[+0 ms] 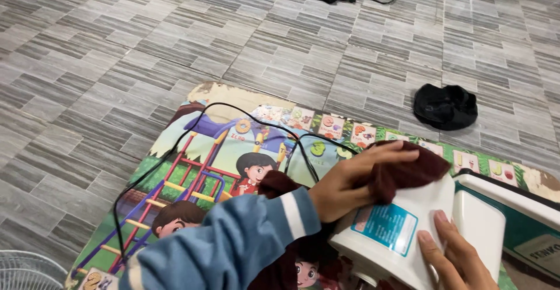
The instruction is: Cleaning the motor housing and base components of a wall fan using a cloth
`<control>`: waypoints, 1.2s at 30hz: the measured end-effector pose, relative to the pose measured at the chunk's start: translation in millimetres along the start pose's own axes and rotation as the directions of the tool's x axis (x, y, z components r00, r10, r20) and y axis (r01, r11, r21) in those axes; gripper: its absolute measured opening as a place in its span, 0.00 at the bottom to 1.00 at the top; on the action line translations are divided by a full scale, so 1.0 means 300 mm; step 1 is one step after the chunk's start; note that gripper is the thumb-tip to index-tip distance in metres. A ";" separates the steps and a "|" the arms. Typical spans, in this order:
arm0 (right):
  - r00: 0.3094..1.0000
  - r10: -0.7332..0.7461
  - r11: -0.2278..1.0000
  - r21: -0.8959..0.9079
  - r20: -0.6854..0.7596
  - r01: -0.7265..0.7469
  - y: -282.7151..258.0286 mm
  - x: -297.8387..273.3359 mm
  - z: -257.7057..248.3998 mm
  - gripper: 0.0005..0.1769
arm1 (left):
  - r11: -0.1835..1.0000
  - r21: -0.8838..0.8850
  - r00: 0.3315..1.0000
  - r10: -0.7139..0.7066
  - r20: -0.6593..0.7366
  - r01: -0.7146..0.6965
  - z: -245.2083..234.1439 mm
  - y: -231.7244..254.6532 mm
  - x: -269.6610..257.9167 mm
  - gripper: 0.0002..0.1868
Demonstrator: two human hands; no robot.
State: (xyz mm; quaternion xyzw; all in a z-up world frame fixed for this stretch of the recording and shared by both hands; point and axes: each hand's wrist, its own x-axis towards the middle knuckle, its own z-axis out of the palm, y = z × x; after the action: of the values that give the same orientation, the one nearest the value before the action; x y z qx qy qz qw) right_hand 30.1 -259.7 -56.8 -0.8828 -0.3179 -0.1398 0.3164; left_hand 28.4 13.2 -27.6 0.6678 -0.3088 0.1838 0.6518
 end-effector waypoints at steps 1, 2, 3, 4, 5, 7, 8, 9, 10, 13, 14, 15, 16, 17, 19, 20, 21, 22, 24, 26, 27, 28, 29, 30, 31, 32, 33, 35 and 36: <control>0.994 -0.109 0.990 -0.094 0.001 0.109 0.032 -0.004 0.008 0.20 | 0.998 -0.064 0.999 -0.022 -0.038 0.019 -0.004 -0.016 0.011 0.20; 0.977 -0.215 0.959 -0.185 0.011 0.213 0.063 -0.011 0.019 0.21 | 0.991 -0.130 0.996 -0.047 -0.075 0.037 -0.008 -0.033 0.018 0.26; 0.975 -0.221 0.959 -0.180 0.013 0.219 0.084 -0.019 0.035 0.21 | 0.992 -0.123 0.996 -0.047 -0.080 0.037 -0.006 -0.073 0.012 0.26; 0.972 -0.235 0.957 -0.178 -0.003 0.230 0.107 -0.025 0.047 0.22 | 0.909 -0.272 0.920 -0.365 -0.146 0.317 -0.001 -0.113 0.011 0.22; 0.968 -0.249 0.954 -0.175 -0.019 0.241 0.132 -0.030 0.058 0.23 | 0.725 -0.429 0.746 -0.647 -0.158 0.539 0.004 -0.154 0.010 0.19; 0.977 -0.207 0.973 -0.116 -0.048 0.200 0.111 -0.034 0.067 0.20 | 0.747 -0.375 0.753 -0.636 -0.167 0.548 0.009 -0.143 -0.005 0.22; 0.986 -0.150 0.988 -0.054 -0.076 0.147 0.100 -0.038 0.072 0.17 | 0.762 -0.319 0.758 -0.631 -0.165 0.564 0.011 -0.140 -0.011 0.25; 0.985 -0.153 0.987 -0.053 -0.076 0.149 0.109 -0.036 0.074 0.17 | 0.763 -0.318 0.759 -0.630 -0.167 0.563 0.009 -0.079 -0.013 0.25; 0.986 -0.156 0.987 -0.056 -0.065 0.152 0.120 -0.041 0.074 0.17 | 0.845 -0.201 0.830 -0.529 -0.175 0.496 0.014 -0.021 -0.019 0.25; 0.987 -0.149 0.988 -0.041 -0.059 0.147 0.126 -0.044 0.073 0.16 | 0.908 0.044 0.902 -0.406 -0.144 0.416 0.034 0.189 -0.037 0.26; 0.988 -0.140 0.990 -0.022 -0.066 0.139 0.123 -0.046 0.075 0.14 | 0.898 0.169 0.913 -0.392 -0.117 0.407 0.043 0.266 -0.046 0.30; 0.988 -0.140 0.990 -0.022 -0.066 0.139 0.110 -0.044 0.074 0.14 | 0.897 0.169 0.912 -0.392 -0.117 0.407 0.063 0.260 -0.086 0.30; 0.989 -0.126 0.992 -0.004 -0.073 0.126 0.097 -0.043 0.071 0.15 | 0.902 0.355 0.969 -0.227 -0.094 0.245 0.084 0.255 -0.123 0.30; 0.990 -0.112 0.993 0.015 -0.080 0.114 0.085 -0.041 0.069 0.16 | 0.851 0.521 0.997 -0.063 -0.034 0.072 0.104 0.249 -0.160 0.37; 0.997 0.035 0.964 0.265 -0.065 -0.017 0.088 -0.032 0.064 0.19 | 0.815 0.578 0.997 -0.069 0.028 0.041 0.105 0.246 -0.187 0.36; 0.986 0.167 0.859 0.493 -0.012 -0.140 0.092 -0.031 0.059 0.23 | 0.775 0.631 0.994 -0.076 0.082 0.007 0.111 0.245 -0.204 0.35; 0.985 0.170 0.859 0.492 -0.010 -0.143 0.094 -0.037 0.057 0.23 | 0.777 0.629 0.994 -0.078 0.083 0.008 0.108 0.227 -0.191 0.35; 0.989 0.148 0.891 0.436 -0.010 -0.129 0.096 -0.036 0.057 0.26 | 0.745 0.666 0.990 -0.057 0.127 -0.043 0.101 0.209 -0.173 0.38; 0.992 0.129 0.918 0.379 -0.009 -0.116 0.067 -0.020 0.042 0.29 | 0.710 0.697 0.984 -0.040 0.176 -0.096 0.080 0.149 -0.118 0.41; 0.892 0.450 0.827 0.358 0.038 -0.433 0.005 0.002 0.013 0.26 | 0.696 0.709 0.966 -0.088 0.241 -0.113 0.056 0.064 -0.050 0.43; 0.891 0.453 0.826 0.357 0.039 -0.436 0.020 -0.003 0.006 0.26 | 0.698 0.707 0.966 -0.090 0.242 -0.112 0.045 0.047 -0.020 0.43; 0.996 0.087 0.992 0.090 -0.020 -0.085 0.036 -0.007 0.000 0.24 | 0.795 0.603 0.976 -0.081 0.202 -0.059 0.034 0.026 0.011 0.33; 0.956 -0.293 0.938 -0.185 0.034 0.294 0.055 -0.012 -0.007 0.24 | 0.875 0.483 0.984 -0.078 0.161 -0.009 0.024 0.005 0.043 0.25; 0.957 -0.290 0.938 -0.188 0.035 0.291 0.032 -0.013 -0.014 0.24 | 0.877 0.480 0.984 -0.077 0.162 -0.010 0.017 -0.002 0.054 0.25; 0.976 -0.216 0.952 -0.218 0.026 0.216 0.011 -0.014 -0.022 0.22 | 0.944 0.316 0.983 -0.141 0.121 0.096 0.011 -0.009 0.065 0.32; 0.991 -0.135 0.960 -0.248 0.008 0.133 -0.015 -0.019 -0.027 0.21 | 0.971 0.138 0.972 -0.211 0.103 0.196 0.004 -0.016 0.078 0.40; 0.992 -0.126 0.960 -0.252 0.002 0.122 -0.041 -0.013 -0.036 0.21 | 0.972 0.133 0.971 -0.210 0.114 0.194 0.000 -0.057 0.065 0.40; 0.972 -0.228 0.956 -0.203 -0.059 0.212 -0.082 0.004 -0.062 0.43 | 0.892 -0.068 0.890 -0.452 -0.056 0.448 0.002 -0.149 0.045 0.30; 0.972 -0.226 0.955 -0.210 -0.059 0.209 -0.076 0.000 -0.066 0.43 | 0.893 -0.072 0.892 -0.449 -0.051 0.445 0.020 -0.118 0.043 0.30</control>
State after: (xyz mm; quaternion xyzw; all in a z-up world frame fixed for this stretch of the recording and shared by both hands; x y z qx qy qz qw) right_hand 14.3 -258.8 -30.9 -0.8634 -0.3840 -0.2417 0.2208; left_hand 60.1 3.7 -46.5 0.6949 -0.1305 0.0422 0.7059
